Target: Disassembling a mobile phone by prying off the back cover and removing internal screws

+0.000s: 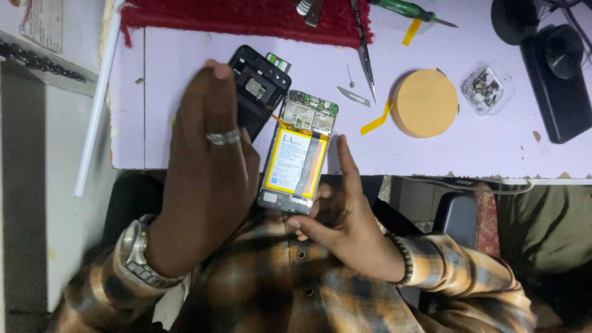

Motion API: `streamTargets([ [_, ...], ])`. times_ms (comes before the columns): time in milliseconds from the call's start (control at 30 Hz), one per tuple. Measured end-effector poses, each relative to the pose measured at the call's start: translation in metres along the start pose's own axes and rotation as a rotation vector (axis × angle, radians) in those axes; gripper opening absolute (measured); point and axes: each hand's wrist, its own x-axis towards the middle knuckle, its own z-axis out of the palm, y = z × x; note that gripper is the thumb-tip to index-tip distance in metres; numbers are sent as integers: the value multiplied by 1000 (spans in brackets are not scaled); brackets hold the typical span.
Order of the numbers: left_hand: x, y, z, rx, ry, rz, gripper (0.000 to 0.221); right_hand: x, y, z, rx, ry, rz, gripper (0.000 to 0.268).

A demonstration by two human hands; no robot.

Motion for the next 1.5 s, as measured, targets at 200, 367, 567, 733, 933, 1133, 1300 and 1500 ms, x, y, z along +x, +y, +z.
streamTargets([
  [200,-26,16,4,77,4,470,42,-5,-2,-3,-173,-110,-109,105],
  [367,-41,-13,4,131,-8,852,65,0,10,-3,-392,-190,-316,90],
  [567,-47,-40,1,285,-150,845,52,5,16,1,-465,-340,-430,84],
  [733,-41,-41,-1,320,-92,824,36,4,21,-7,-707,-302,-591,87],
  [933,-40,-44,-2,218,-27,765,27,16,4,-36,-950,-223,-982,38],
  [1133,-43,-55,-3,115,14,760,36,22,0,-47,-1058,-124,-1080,35],
  [1300,-45,-63,-2,81,-3,744,28,26,-9,-58,-1101,-82,-1137,36],
  [1500,-48,-75,-7,180,-39,640,30,14,-32,-92,-1574,186,-790,53],
])
